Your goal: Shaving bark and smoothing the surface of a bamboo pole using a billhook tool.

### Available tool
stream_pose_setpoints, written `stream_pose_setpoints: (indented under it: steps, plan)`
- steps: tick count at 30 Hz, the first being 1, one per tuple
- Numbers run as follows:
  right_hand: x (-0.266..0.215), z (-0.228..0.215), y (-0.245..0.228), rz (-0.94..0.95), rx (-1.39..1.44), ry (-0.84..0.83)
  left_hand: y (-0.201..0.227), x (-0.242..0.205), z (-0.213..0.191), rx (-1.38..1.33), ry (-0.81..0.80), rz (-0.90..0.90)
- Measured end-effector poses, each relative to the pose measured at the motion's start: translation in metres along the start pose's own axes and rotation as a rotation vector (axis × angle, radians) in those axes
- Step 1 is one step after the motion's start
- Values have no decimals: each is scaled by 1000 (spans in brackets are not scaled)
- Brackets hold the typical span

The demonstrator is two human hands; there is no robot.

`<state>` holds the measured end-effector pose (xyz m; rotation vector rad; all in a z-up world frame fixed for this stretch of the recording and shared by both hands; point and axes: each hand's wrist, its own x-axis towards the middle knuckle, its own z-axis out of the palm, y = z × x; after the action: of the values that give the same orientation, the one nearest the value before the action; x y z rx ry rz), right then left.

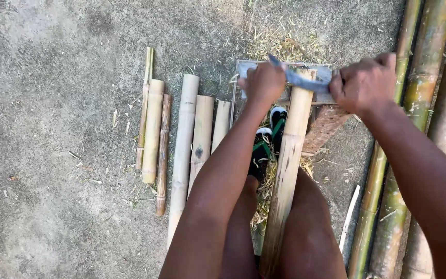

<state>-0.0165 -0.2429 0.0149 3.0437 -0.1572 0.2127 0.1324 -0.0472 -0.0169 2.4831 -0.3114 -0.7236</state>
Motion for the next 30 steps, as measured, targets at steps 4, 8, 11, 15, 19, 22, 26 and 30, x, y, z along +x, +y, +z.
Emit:
stream_pose_setpoints:
  steps: [4,8,11,15,19,22,26,30]
  plan:
    - [-2,5,7,-2,-19,-91,3,-16,-3,-29,3,33]
    - [17,6,8,22,-70,-78,6,17,15,-42,110,66]
    - [14,-11,1,5,-102,-63,4,5,5,-17,92,45]
    - [-7,-14,0,-61,-112,-89,4,-38,-15,70,4,68]
    - [4,5,14,-51,-94,-42,-13,22,38,94,91,255]
    - [8,-6,12,-29,-108,-11,6,12,13,-80,173,61]
    - [4,-7,7,-45,-89,-40,0,-4,7,71,54,100]
    - [16,23,28,8,-85,-57,21,22,6,39,161,216]
